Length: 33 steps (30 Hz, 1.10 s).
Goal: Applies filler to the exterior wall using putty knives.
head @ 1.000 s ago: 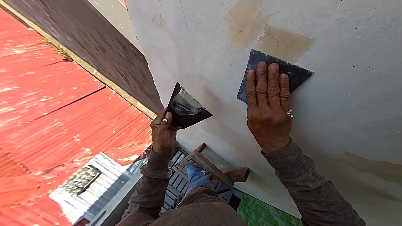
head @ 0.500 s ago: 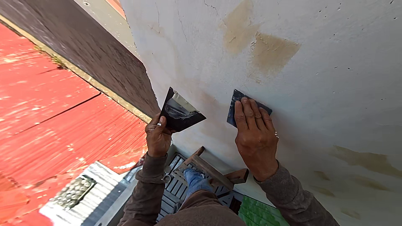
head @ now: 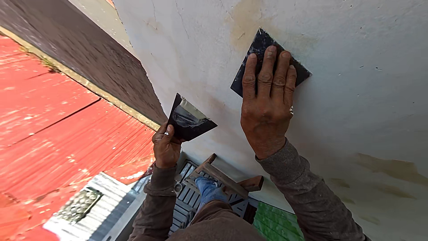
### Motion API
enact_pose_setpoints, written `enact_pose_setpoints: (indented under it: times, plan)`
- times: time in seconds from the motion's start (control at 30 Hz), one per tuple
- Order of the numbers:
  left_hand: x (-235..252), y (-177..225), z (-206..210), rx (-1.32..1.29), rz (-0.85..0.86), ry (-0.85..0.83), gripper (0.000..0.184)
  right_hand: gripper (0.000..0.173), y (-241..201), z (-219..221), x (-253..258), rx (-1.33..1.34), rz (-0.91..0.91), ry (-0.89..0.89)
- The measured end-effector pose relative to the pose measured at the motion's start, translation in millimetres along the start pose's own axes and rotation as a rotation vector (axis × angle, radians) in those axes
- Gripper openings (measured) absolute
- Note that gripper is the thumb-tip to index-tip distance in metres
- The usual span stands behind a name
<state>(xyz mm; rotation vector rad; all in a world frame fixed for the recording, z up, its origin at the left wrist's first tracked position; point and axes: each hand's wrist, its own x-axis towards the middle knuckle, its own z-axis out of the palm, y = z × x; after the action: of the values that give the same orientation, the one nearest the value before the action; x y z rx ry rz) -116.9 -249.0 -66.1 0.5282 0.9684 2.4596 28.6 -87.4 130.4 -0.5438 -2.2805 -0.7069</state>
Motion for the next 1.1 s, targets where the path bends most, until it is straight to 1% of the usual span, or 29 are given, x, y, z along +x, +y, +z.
enact_pose_setpoints:
  times: [0.17, 0.27, 0.37, 0.43, 0.5, 0.57, 0.63, 0.7, 0.77, 0.83, 0.9, 1.0, 1.07, 1.1]
  plan:
    - [-4.0, 3.2, -12.5, -0.002, 0.016, 0.027, 0.026, 0.059, -3.8, 19.8, -29.5, -0.002, -0.043, -0.038]
    - [-8.1, 3.5, -13.7, -0.002, 0.024, 0.03, 0.026, 0.063, -8.5, 31.4, -50.6, -0.01, -0.062, -0.089]
    - [-13.2, 5.9, -13.7, -0.001, 0.03, 0.036, 0.025, 0.061, -21.0, 28.9, -77.1, 0.089, -0.032, -0.23]
    - [-13.9, 8.0, -15.9, -0.005, 0.035, 0.043, 0.025, 0.055, -20.7, 19.9, -93.2, 0.145, -0.014, -0.322]
    - [-13.6, 8.2, -18.0, -0.005, 0.043, 0.05, 0.026, 0.05, -8.8, 4.4, -99.4, 0.099, -0.097, -0.35]
    - [-13.3, 6.5, -19.6, -0.002, 0.045, 0.052, 0.025, 0.048, 8.6, -9.2, -96.0, 0.044, -0.246, -0.318]
    - [-10.9, 4.9, -17.8, -0.016, 0.039, 0.05, 0.025, 0.046, 27.6, -14.6, -80.6, -0.01, -0.418, -0.253]
    - [-6.6, 2.9, -11.4, -0.03, 0.026, 0.049, 0.025, 0.044, 44.4, -19.0, -54.8, -0.071, -0.547, -0.213]
    - [-2.4, 0.4, -4.0, -0.042, 0.017, 0.035, 0.026, 0.045, 59.0, -22.1, -28.8, -0.099, -0.615, -0.232]
    - [0.4, -1.5, -0.3, -0.061, 0.023, 0.018, 0.025, 0.049, 75.1, -17.3, -21.0, -0.11, -0.635, -0.271]
    - [2.6, 0.4, -3.4, -0.055, 0.034, 0.002, 0.026, 0.053, 88.1, -10.1, -40.4, -0.171, -0.629, -0.299]
    - [-3.0, 3.9, -18.0, -0.024, 0.05, 0.014, 0.029, 0.051, 100.3, -8.6, -97.1, -0.193, -0.613, -0.396]
    - [-8.0, 5.0, -28.3, -0.017, 0.043, 0.039, 0.029, 0.049, 97.6, -15.6, -122.8, -0.18, -0.584, -0.458]
    - [-10.7, 4.7, -31.5, -0.024, 0.031, 0.054, 0.029, 0.047, 91.1, -23.7, -122.6, -0.172, -0.571, -0.457]
